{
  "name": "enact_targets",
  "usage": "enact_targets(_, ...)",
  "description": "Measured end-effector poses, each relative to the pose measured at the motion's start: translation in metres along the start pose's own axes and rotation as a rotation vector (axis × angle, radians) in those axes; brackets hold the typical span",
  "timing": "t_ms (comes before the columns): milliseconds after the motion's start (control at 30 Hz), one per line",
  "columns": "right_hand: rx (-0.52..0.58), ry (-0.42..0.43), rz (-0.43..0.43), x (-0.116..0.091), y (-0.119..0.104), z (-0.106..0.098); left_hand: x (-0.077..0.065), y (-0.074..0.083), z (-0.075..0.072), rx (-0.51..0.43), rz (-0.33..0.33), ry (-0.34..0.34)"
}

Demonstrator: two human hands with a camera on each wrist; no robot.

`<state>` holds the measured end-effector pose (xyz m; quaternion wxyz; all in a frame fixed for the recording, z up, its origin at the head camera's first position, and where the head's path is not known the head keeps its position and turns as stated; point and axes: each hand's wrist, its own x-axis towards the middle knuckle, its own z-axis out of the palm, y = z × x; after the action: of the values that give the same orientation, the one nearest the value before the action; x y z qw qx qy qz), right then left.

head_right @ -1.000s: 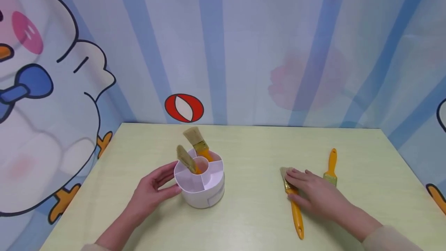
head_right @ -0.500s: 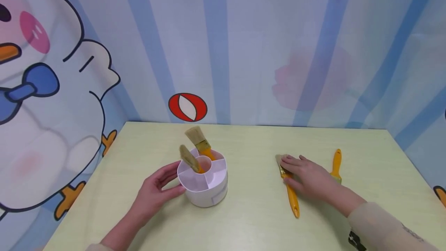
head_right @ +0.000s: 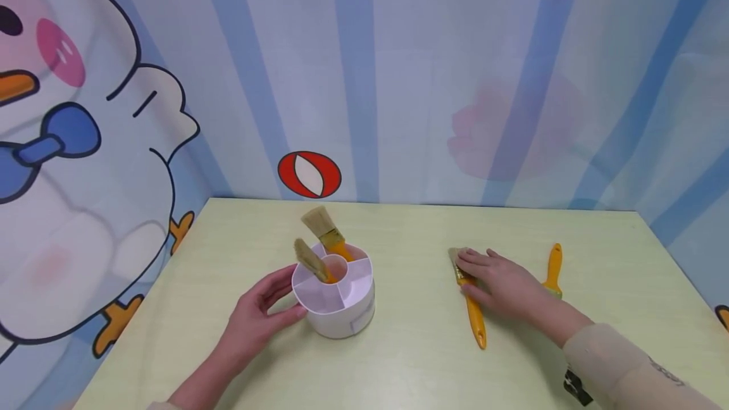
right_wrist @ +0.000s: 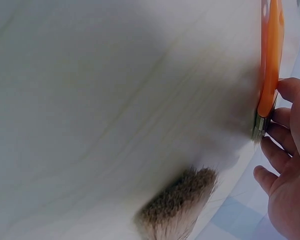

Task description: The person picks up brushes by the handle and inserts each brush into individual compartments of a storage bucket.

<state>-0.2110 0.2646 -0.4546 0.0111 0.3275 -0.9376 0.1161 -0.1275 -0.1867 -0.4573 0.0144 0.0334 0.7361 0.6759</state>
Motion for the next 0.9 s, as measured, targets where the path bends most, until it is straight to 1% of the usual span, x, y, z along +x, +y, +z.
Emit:
enact_targets(133,-0.004,0.001,-0.015,0.003,0.000,0.000,-0.001,0.001,-0.001,0.005,0.002,-0.003)
enact_targets(367,-0.005,-0.004,-0.025,0.007,0.001,0.003,-0.001,0.000,-0.010,0.103,0.054,-0.014)
enact_targets(433,-0.006,-0.003,-0.022,0.007,0.001,0.003,-0.001,0.000,-0.012,0.116,0.051,-0.014)
enact_targets(600,-0.007,-0.005,-0.012,0.008,0.000,0.001,-0.001,0.002,-0.014,0.140,0.015,-0.005)
enact_targets(767,-0.005,-0.005,-0.009,0.009,0.000,0.000,-0.001,0.002,-0.016,0.135,0.013,-0.001)
enact_targets(900,-0.012,0.004,-0.015,0.010,0.000,0.001,0.002,0.001,-0.018,0.134,0.005,0.020)
